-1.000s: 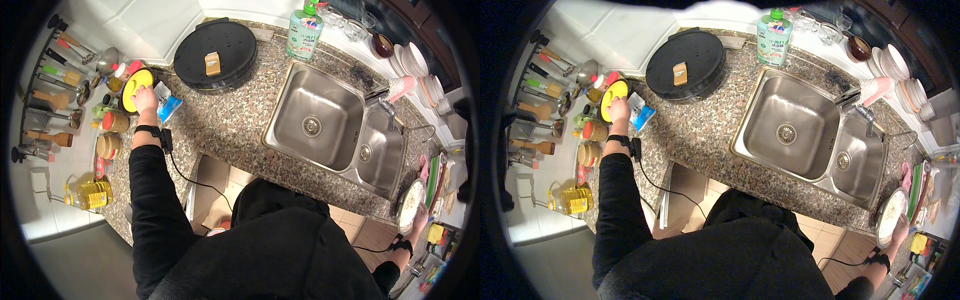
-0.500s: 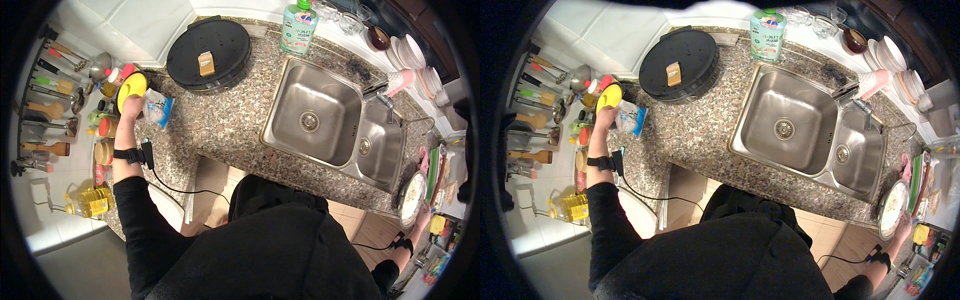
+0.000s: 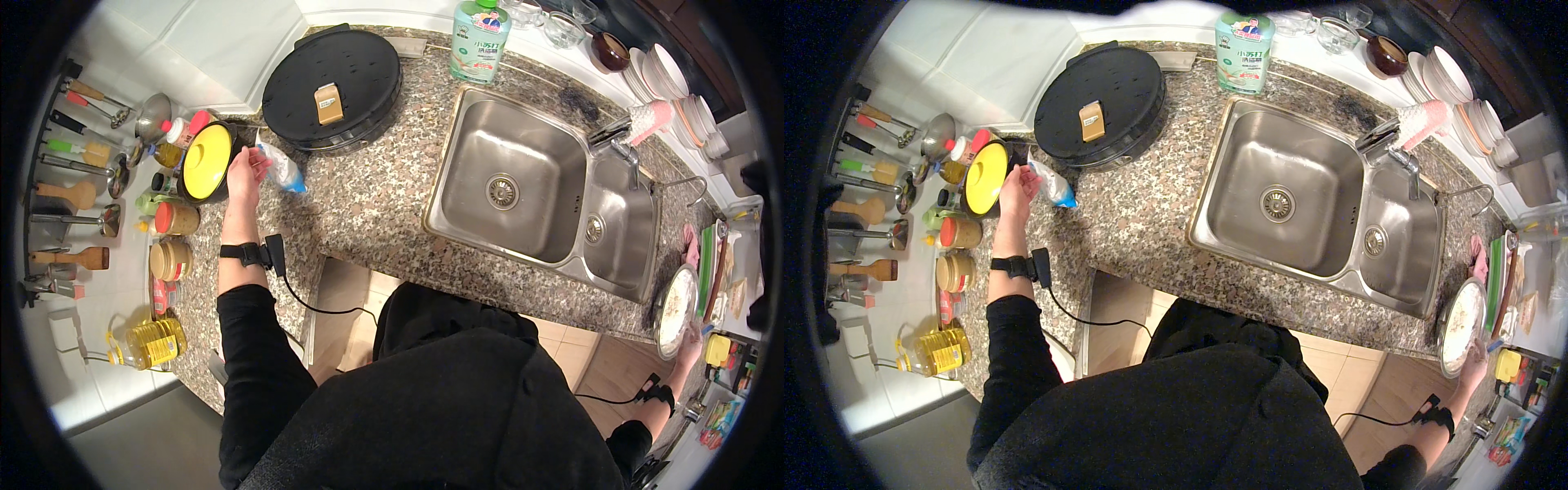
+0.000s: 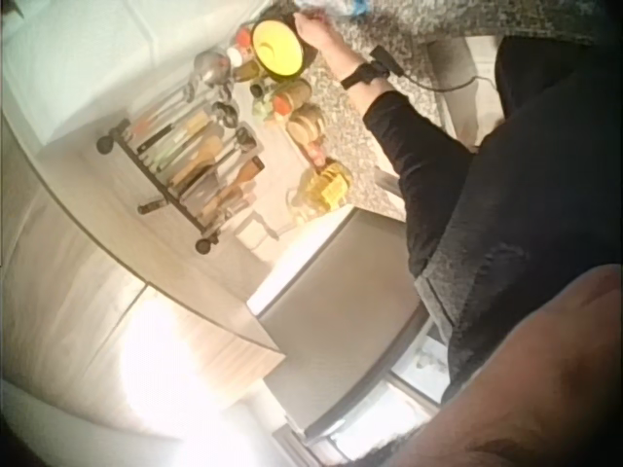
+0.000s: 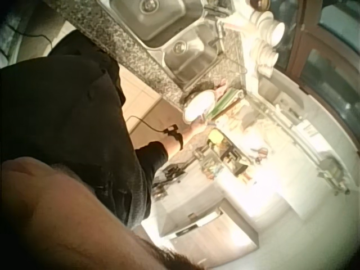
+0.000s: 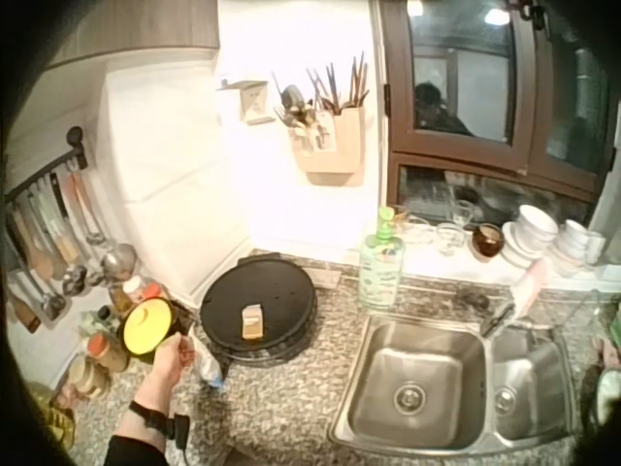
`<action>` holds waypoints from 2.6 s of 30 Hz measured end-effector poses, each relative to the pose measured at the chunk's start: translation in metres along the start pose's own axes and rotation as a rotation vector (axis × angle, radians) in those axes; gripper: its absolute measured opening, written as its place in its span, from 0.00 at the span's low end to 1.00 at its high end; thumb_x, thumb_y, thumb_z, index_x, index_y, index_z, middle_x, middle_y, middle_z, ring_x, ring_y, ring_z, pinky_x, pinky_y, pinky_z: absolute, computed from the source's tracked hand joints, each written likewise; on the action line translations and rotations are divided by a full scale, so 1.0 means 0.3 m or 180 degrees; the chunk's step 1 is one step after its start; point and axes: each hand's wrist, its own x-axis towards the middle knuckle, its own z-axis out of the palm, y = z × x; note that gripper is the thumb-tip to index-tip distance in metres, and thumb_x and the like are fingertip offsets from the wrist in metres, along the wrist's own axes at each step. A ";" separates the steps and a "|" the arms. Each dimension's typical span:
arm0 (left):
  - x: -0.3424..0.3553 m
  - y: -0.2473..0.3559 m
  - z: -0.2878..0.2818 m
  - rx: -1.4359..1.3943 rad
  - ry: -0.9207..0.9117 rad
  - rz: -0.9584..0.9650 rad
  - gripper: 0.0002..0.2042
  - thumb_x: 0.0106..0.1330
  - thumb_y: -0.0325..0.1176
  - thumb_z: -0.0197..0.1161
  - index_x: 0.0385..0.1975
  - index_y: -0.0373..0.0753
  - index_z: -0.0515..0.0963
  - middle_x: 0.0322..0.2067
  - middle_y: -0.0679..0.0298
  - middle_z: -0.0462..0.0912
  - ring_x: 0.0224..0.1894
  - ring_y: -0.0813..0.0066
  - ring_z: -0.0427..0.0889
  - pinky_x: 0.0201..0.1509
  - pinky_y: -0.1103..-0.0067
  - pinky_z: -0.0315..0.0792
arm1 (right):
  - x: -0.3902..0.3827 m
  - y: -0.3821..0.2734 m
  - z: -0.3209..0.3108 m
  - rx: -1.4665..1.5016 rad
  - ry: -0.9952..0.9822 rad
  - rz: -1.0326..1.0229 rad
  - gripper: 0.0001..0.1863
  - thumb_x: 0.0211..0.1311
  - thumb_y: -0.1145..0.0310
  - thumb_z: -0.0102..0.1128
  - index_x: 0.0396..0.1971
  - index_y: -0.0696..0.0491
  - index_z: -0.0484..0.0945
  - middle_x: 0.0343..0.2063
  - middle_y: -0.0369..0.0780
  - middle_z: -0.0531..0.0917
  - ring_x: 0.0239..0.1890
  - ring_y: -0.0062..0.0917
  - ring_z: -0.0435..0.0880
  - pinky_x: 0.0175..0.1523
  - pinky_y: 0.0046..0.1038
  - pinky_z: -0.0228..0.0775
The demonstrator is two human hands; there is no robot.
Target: The person scoops flour from a bag into a metal bowl using a measuring cup, then mixes the flour with their hand. They briefly open the refrigerator and return to mixing the flour in the bowl.
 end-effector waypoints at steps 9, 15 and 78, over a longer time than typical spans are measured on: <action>0.123 -0.102 -0.112 0.1344 -0.1586 0.0514 0.20 0.61 0.26 0.62 0.54 0.34 0.72 0.43 0.65 0.81 0.46 0.76 0.76 0.52 0.81 0.67 | -0.067 0.038 -0.041 0.0057 0.0009 0.0056 0.16 0.64 0.68 0.54 0.50 0.55 0.77 0.44 0.41 0.82 0.45 0.26 0.80 0.51 0.28 0.69; 0.034 -0.119 -0.112 0.1146 -0.0988 0.0457 0.12 0.65 0.31 0.62 0.46 0.34 0.78 0.40 0.71 0.82 0.40 0.85 0.76 0.48 0.84 0.68 | -0.055 0.066 -0.040 0.0224 0.0113 -0.0085 0.15 0.64 0.68 0.54 0.49 0.55 0.77 0.40 0.41 0.82 0.42 0.24 0.79 0.49 0.27 0.69; -2.381 0.179 2.096 0.2421 -0.2949 0.4575 0.13 0.69 0.45 0.51 0.31 0.42 0.76 0.28 0.55 0.79 0.32 0.50 0.78 0.35 0.65 0.71 | 0.028 0.467 0.127 0.0650 0.0090 -0.1373 0.15 0.51 0.66 0.56 0.41 0.49 0.80 0.43 0.41 0.81 0.52 0.35 0.76 0.56 0.39 0.66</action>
